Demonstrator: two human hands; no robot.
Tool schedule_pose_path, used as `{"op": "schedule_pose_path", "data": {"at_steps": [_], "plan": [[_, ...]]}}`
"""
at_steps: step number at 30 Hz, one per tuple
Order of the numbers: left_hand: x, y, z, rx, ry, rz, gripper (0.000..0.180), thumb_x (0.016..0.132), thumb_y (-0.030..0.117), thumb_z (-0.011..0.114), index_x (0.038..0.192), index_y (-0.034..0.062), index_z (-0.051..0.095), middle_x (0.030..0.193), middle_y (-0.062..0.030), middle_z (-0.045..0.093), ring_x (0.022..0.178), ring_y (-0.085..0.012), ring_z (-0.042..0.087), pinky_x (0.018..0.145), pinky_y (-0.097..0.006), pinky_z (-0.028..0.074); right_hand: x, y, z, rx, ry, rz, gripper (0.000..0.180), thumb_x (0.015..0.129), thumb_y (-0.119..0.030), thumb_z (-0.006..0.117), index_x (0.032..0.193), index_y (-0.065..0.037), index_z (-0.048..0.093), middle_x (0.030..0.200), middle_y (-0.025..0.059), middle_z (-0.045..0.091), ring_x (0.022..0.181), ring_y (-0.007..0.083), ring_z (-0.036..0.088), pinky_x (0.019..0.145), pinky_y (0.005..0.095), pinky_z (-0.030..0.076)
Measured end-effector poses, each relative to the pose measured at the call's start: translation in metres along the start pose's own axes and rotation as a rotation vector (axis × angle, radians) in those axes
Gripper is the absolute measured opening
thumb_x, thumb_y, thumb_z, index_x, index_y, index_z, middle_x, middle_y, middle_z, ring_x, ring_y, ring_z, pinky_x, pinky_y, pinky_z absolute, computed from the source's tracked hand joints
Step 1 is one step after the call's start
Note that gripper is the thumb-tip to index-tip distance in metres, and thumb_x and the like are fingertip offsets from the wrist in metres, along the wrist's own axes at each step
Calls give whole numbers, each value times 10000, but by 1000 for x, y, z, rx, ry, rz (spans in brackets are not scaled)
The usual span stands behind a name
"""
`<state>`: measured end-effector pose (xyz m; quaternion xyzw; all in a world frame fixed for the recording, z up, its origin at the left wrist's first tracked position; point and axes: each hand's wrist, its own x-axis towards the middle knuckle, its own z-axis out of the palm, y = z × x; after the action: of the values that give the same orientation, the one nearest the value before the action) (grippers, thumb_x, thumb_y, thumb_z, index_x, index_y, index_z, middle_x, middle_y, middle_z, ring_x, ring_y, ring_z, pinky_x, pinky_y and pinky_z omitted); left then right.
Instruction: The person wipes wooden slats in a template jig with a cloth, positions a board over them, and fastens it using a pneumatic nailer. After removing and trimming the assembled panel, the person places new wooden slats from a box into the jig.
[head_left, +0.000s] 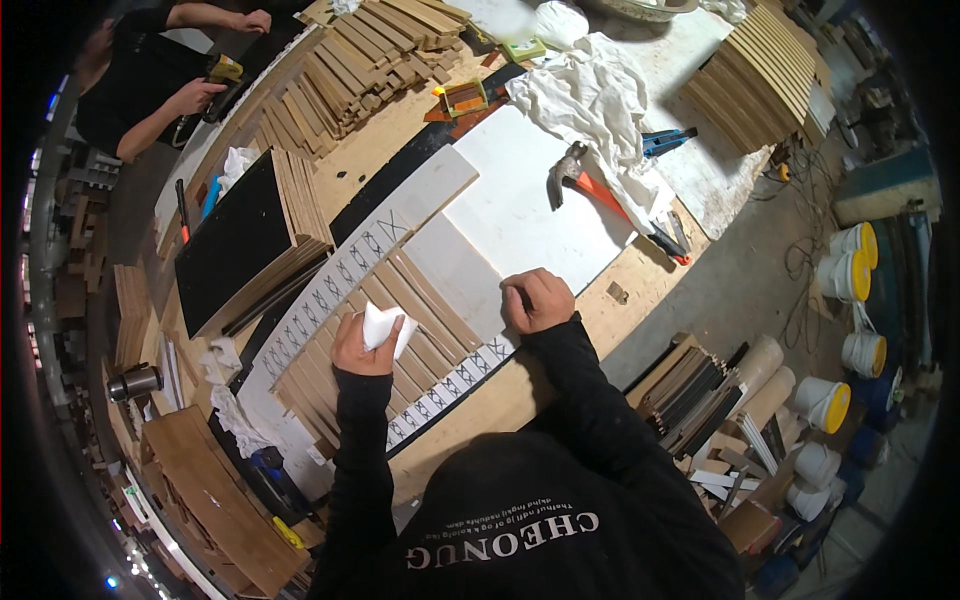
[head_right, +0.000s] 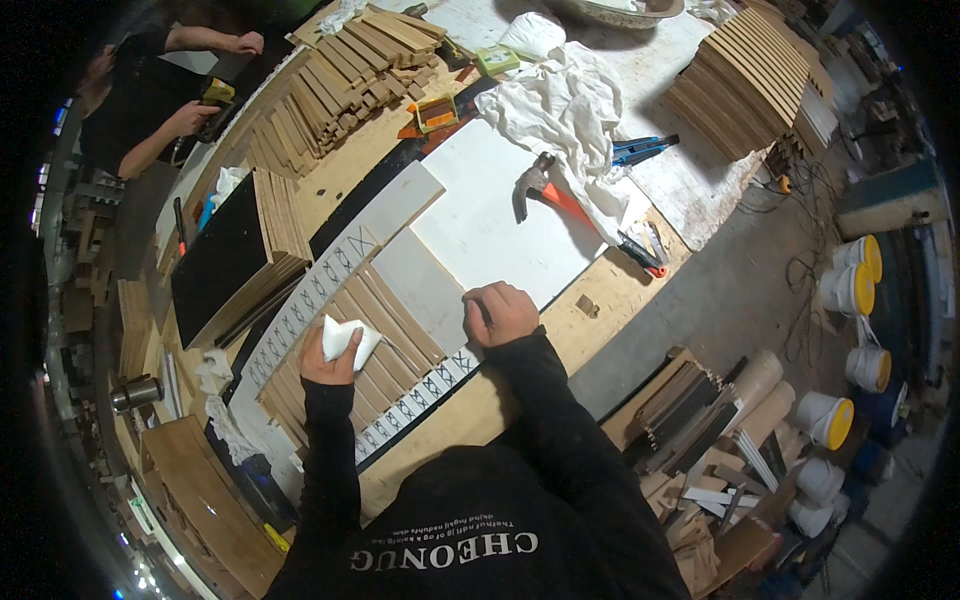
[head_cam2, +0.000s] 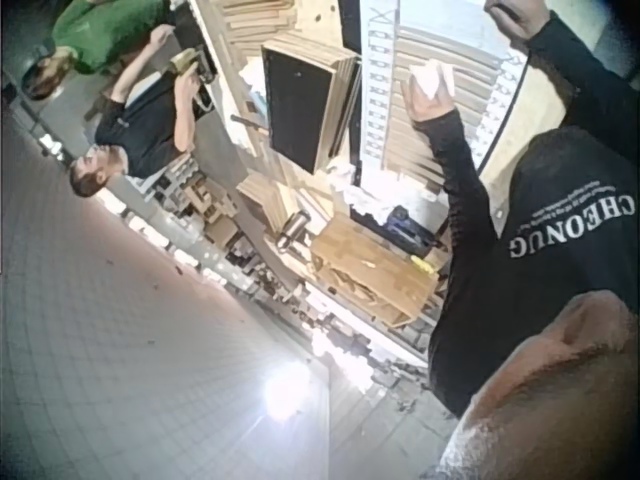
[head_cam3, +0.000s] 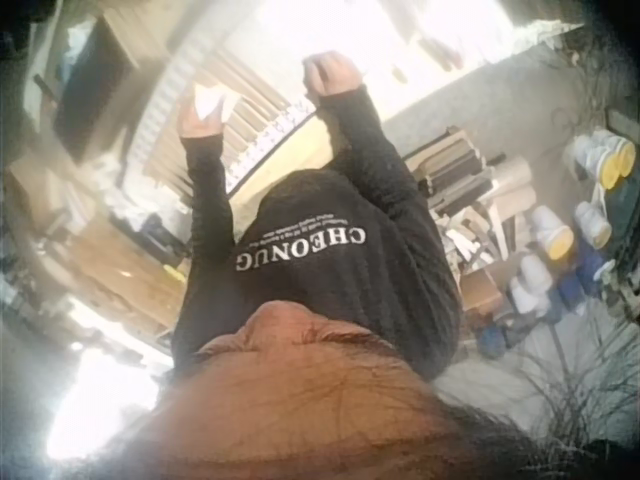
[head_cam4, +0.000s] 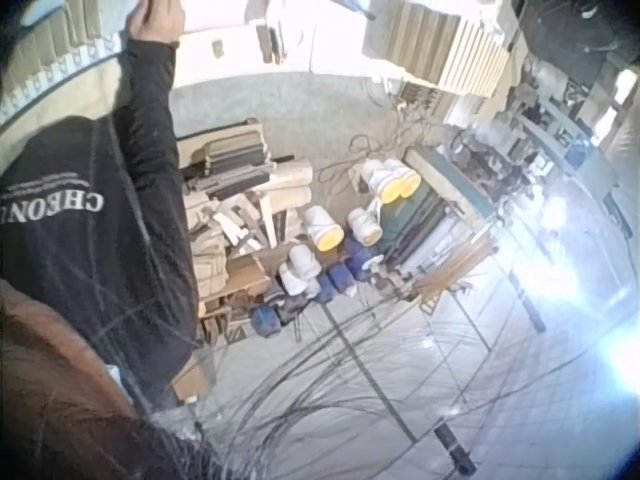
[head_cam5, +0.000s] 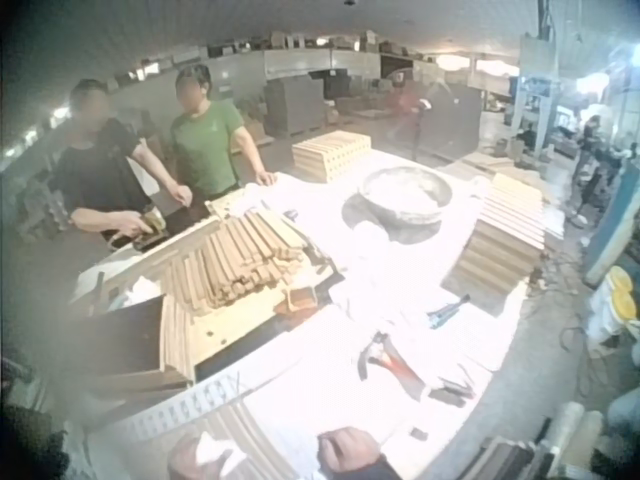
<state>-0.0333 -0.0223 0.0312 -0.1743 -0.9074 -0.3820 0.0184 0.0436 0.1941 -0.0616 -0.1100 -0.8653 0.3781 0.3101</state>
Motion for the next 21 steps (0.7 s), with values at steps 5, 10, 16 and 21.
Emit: {"op": "schedule_pose_path", "data": {"at_steps": [5, 10, 16, 21], "plan": [[16, -8, -2, 16, 54, 64, 195, 735, 157, 669, 795, -9, 586, 685, -109, 504, 595, -246, 530, 535, -322, 410, 0, 0, 1, 26, -1, 19, 61, 674, -77, 582, 719, -113, 600, 642, 52, 534, 576, 235, 528, 533, 327, 408], [32, -17, -5, 76, 79, 71, 208, 738, 175, 668, 781, -10, 583, 677, -114, 505, 598, -253, 533, 534, -329, 410, -1, 2, 2, 12, -8, 14, 72, 670, -75, 588, 727, -117, 599, 650, 50, 536, 578, 231, 528, 543, 323, 412], [48, -26, -5, 103, 113, 76, 210, 739, 186, 667, 789, -4, 593, 684, -121, 522, 609, -252, 549, 537, -335, 416, 0, 0, 2, 23, -1, 7, 77, 672, -66, 588, 734, -111, 596, 648, 49, 538, 574, 227, 530, 540, 320, 411], [58, -28, -4, 80, 133, 78, 203, 736, 179, 668, 813, 2, 604, 721, -119, 551, 642, -251, 568, 563, -323, 433, 2, -2, 0, 25, -10, 19, 79, 677, -57, 582, 736, -108, 595, 646, 46, 539, 572, 224, 530, 535, 318, 406]]}}
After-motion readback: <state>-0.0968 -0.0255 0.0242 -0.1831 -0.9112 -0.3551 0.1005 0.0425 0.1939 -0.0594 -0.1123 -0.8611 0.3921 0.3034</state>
